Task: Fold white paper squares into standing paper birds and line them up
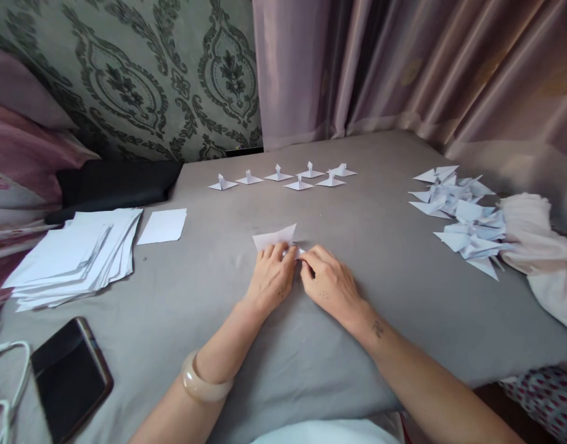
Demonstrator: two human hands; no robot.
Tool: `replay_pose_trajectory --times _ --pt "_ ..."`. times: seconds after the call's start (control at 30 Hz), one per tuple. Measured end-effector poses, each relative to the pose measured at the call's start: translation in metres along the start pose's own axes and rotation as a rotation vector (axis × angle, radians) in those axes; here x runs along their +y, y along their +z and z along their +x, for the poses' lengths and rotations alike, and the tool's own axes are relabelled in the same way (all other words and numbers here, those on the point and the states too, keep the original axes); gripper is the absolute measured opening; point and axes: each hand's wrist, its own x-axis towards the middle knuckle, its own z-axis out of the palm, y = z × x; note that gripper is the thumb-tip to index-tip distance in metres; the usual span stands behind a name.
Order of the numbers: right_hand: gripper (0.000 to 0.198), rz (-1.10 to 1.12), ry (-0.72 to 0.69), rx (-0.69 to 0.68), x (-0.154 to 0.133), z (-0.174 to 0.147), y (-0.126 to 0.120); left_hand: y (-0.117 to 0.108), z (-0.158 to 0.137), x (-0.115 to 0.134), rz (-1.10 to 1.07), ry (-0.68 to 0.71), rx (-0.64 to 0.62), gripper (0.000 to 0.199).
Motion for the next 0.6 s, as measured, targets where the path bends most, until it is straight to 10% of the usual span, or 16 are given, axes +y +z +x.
replay_pose_trajectory --times 0.6 --pt "0.032 -0.102 0.036 -0.148 0.005 0.003 0.006 -0.011 -0.011 -0.02 0.012 0.082 0.087 0.023"
